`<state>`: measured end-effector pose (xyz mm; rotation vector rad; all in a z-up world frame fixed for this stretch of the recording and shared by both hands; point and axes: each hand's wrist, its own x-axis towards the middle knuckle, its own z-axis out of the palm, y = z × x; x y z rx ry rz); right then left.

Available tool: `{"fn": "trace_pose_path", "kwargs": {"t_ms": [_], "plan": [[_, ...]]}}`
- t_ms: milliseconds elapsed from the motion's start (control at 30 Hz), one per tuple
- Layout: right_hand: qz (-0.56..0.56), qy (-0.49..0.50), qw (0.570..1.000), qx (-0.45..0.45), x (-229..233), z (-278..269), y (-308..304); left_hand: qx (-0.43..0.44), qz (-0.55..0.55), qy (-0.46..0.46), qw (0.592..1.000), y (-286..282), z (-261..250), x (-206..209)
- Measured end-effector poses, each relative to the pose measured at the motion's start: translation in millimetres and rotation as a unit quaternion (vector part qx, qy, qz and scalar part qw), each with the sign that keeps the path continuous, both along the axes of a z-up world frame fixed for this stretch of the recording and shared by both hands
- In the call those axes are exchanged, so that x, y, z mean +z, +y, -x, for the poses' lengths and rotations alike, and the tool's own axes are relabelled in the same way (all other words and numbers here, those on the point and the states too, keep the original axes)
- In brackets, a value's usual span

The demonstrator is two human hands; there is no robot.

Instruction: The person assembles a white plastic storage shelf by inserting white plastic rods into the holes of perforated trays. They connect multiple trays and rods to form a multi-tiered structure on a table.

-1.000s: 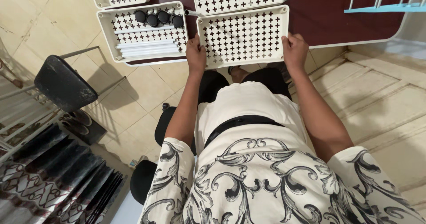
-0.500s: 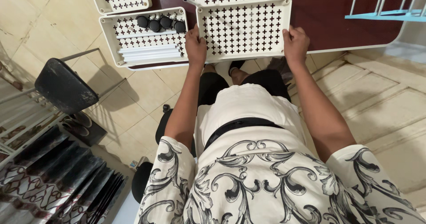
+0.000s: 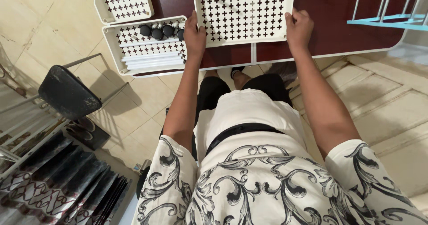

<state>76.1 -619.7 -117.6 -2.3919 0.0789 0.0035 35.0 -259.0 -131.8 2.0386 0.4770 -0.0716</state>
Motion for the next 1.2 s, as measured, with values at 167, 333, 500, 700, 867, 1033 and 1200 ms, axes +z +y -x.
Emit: {"fn": "trace_pose_path", "kwargs": {"t_ms": [167, 333, 500, 700, 867, 1033, 1200], "plan": [[0.006, 0.012, 1.000, -0.002, 0, -17, 4, -0.014, -0.013, 0.018, 1.000, -1, -15, -7], [-0.006, 0.034, 0.999, -0.007, 1, -27, 9, -0.024, -0.007, 0.005, 1.000, -1, -20, -12], [0.007, 0.023, 1.000, 0.007, -4, -28, 10, -0.017, -0.020, 0.020, 0.999, 0, -26, -16], [-0.005, 0.034, 0.999, -0.002, -8, -24, 10, -0.015, -0.039, -0.020, 0.999, -2, -18, -27], [0.024, 0.035, 0.999, 0.014, -8, -13, 5, -0.018, -0.058, -0.009, 0.998, -8, -2, -33], [0.029, 0.040, 0.998, 0.024, -7, -13, 4, -0.019, -0.067, -0.015, 0.997, -11, -1, -32], [0.015, 0.094, 0.995, 0.020, -11, -16, 1, -0.015, -0.077, 0.004, 0.997, -11, -2, -32]]}}
